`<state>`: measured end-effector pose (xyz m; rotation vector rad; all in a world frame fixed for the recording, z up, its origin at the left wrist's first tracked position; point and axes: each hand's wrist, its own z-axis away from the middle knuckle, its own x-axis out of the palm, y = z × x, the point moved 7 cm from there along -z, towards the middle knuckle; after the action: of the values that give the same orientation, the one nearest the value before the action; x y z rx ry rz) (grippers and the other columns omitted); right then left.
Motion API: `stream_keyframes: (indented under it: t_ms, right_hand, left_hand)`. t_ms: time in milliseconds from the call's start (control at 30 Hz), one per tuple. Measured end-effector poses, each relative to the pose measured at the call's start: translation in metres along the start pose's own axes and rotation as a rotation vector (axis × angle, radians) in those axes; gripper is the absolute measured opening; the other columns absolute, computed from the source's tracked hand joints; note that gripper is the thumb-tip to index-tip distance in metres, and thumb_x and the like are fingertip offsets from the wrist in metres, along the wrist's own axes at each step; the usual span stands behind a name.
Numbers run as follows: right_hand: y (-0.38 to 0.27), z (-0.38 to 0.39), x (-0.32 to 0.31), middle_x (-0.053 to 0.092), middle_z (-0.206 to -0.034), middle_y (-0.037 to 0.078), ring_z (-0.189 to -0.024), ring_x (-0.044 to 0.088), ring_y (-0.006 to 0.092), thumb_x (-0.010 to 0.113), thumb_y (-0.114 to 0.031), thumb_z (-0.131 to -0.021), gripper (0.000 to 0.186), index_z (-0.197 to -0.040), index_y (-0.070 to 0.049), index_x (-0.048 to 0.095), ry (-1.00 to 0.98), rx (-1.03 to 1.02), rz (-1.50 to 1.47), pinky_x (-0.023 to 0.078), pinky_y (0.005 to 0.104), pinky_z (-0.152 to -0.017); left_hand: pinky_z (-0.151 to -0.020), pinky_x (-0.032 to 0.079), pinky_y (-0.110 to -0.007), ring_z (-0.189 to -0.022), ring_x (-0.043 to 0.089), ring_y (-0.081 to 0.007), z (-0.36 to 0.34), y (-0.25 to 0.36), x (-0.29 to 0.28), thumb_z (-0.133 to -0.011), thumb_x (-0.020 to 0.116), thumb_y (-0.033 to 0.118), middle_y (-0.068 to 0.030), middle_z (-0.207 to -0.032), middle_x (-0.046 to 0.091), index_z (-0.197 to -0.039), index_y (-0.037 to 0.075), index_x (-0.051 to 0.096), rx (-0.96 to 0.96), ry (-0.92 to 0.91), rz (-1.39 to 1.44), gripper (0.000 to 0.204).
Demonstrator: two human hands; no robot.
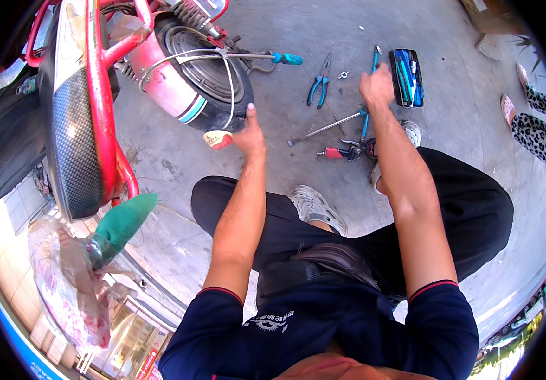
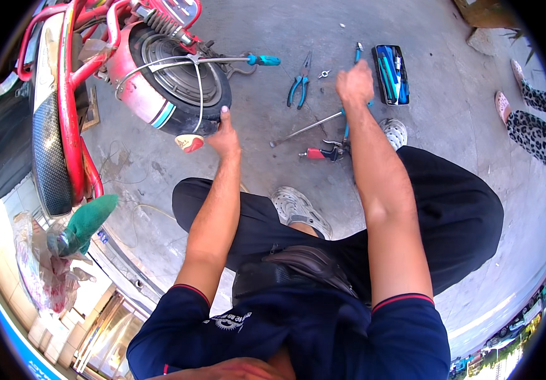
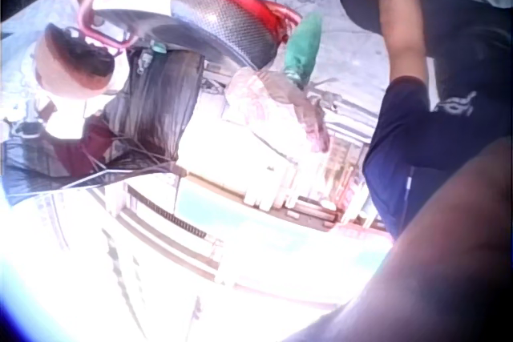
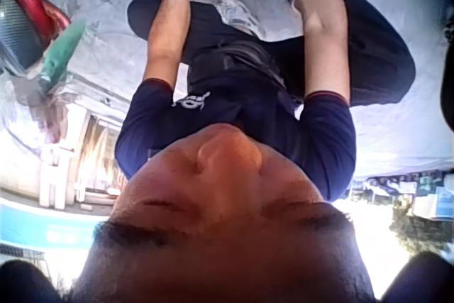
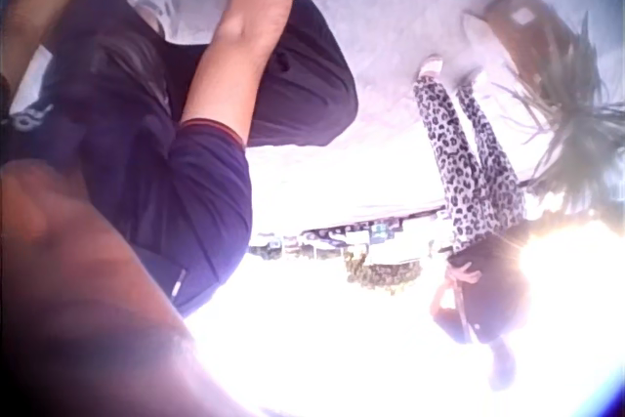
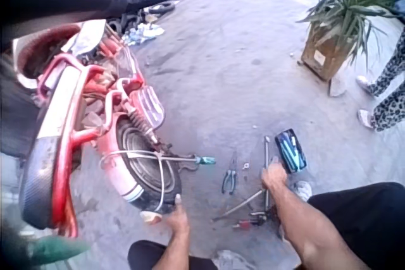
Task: The person uses pliers to work on the wiring near the rear wheel of an electric scooter, walks to a toolbox to retrieve more tools, and uses a metal prying tool to manipulate the wheel assembly.
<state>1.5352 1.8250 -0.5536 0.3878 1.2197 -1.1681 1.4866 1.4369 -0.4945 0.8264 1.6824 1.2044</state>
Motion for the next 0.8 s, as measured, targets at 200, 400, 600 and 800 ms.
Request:
stream_keyframes:
  t_ms: [200, 400, 600, 800]
  right_hand:
    - [0.055, 0.021, 0.044, 0.069, -0.117, 0.020, -0.110, 0.068, 0.0342, 0.061, -0.028, -0.090, 0.032, -0.113, -0.007, 0.066, -0.373, 0.008, 0.335, 0.056, 0.0451, -0.089]
    - [0.051, 0.024, 0.047, 0.070, -0.114, 0.014, -0.105, 0.069, 0.0325, 0.063, -0.024, -0.088, 0.033, -0.118, -0.012, 0.067, -0.265, -0.161, 0.372, 0.056, 0.0436, -0.086]
    - [0.020, 0.123, 0.081, 0.066, -0.115, 0.009, -0.113, 0.061, 0.0285, 0.062, -0.022, -0.088, 0.035, -0.121, -0.014, 0.066, -0.359, -1.036, 0.610, 0.039, 0.0475, -0.105]
    - [0.016, 0.109, 0.070, 0.073, -0.101, 0.014, -0.101, 0.069, 0.0307, 0.058, -0.023, -0.092, 0.028, -0.117, -0.014, 0.066, -0.702, -1.082, 0.660, 0.050, 0.0458, -0.092]
  left_hand:
    - [-0.090, 0.051, -0.037, -0.102, 0.065, -0.0236, -0.002, 0.009, 0.002, -0.082, 0.084, 0.023, -0.0184, -0.117, 0.067, -0.116, -0.014, 0.058, 0.033, 0.033, 0.079, 0.056]
    - [-0.092, 0.050, -0.038, -0.102, 0.064, -0.0244, -0.008, 0.011, 0.005, -0.083, 0.083, 0.019, -0.0186, -0.119, 0.066, -0.117, -0.013, 0.059, 0.054, 0.026, 0.036, 0.053]
    - [-0.090, 0.051, -0.038, -0.101, 0.064, -0.0242, -0.012, 0.006, 0.000, -0.080, 0.085, 0.016, -0.0153, -0.115, 0.067, -0.114, -0.010, 0.061, 0.026, 0.035, 0.015, 0.048]
    - [-0.096, 0.048, -0.038, -0.108, 0.061, -0.0226, -0.004, -0.012, 0.019, -0.081, 0.084, 0.015, -0.0137, -0.124, 0.063, -0.122, -0.008, 0.058, -0.192, -0.001, 0.086, 0.054]
